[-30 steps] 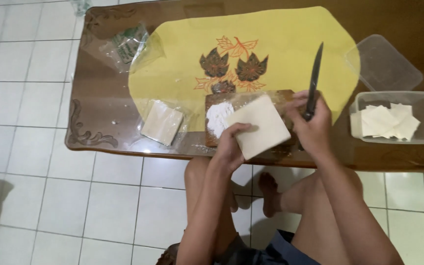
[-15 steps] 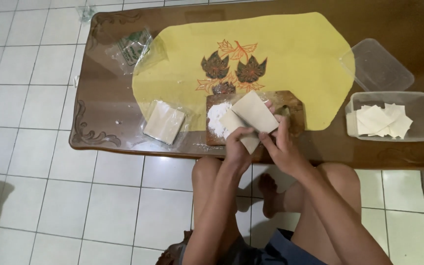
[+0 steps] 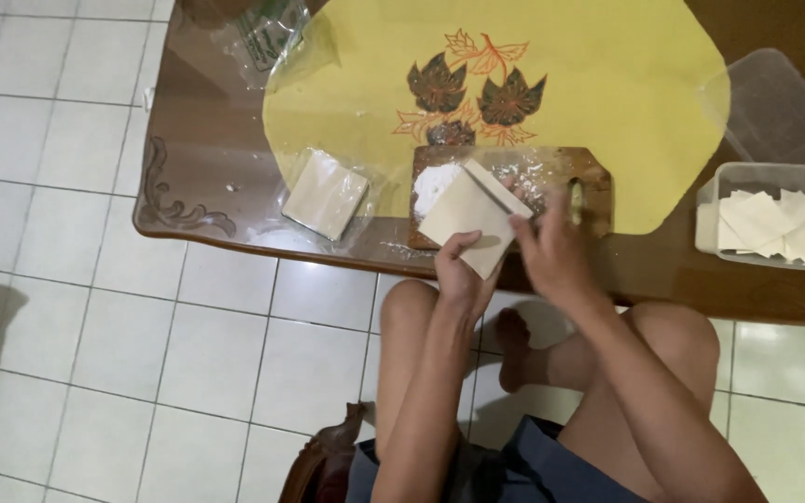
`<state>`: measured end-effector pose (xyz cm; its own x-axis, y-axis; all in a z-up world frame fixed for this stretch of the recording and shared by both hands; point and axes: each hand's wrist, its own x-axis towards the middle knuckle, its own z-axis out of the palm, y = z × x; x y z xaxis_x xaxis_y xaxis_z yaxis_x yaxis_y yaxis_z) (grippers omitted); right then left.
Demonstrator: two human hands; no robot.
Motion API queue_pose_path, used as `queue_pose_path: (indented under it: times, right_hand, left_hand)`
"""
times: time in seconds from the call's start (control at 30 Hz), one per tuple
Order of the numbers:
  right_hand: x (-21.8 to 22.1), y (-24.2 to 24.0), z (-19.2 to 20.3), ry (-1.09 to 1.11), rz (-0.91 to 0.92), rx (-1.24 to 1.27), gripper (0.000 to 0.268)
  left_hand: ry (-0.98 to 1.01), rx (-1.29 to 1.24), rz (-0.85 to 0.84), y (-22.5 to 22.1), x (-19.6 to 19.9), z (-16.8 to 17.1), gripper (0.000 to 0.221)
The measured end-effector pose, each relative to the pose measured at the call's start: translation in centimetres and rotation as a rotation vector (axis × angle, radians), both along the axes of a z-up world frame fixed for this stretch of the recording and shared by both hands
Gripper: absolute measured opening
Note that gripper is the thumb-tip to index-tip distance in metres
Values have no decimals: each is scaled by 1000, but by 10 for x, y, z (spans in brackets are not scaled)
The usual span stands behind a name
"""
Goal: A person is manually cutting square sheets of food product into smaller pieces using a knife on a wooden cutting board.
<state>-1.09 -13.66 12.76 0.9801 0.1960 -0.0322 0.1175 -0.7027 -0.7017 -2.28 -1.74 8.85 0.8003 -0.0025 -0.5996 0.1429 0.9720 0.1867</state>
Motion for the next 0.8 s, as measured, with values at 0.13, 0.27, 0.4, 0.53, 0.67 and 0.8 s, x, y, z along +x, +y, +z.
queue_pose_path:
  times: [0.13, 0.27, 0.4, 0.53, 0.67, 0.8]
  right_hand:
    - [0, 9, -19, 49, 74, 55, 54]
    - [7, 0, -40, 21, 38, 27, 61]
    - [3, -2, -44, -96, 41, -147, 59]
    - [15, -5, -47, -118, -30, -235, 58]
    - [15, 1, -46, -167, -8, -78, 62]
    - [23, -17, -49, 21, -26, 34, 52]
  left_hand:
    - [-84, -4, 20, 2, -2, -59, 53]
    - [-292, 61, -18, 4, -9, 1, 64]
    - [-12, -4, -55, 7, -11, -49, 53]
    - [-73, -4, -68, 10, -3, -68, 50]
    - [-66, 1, -70, 7, -1, -74, 52]
    - [-20, 13, -121, 6, -5, -30, 43]
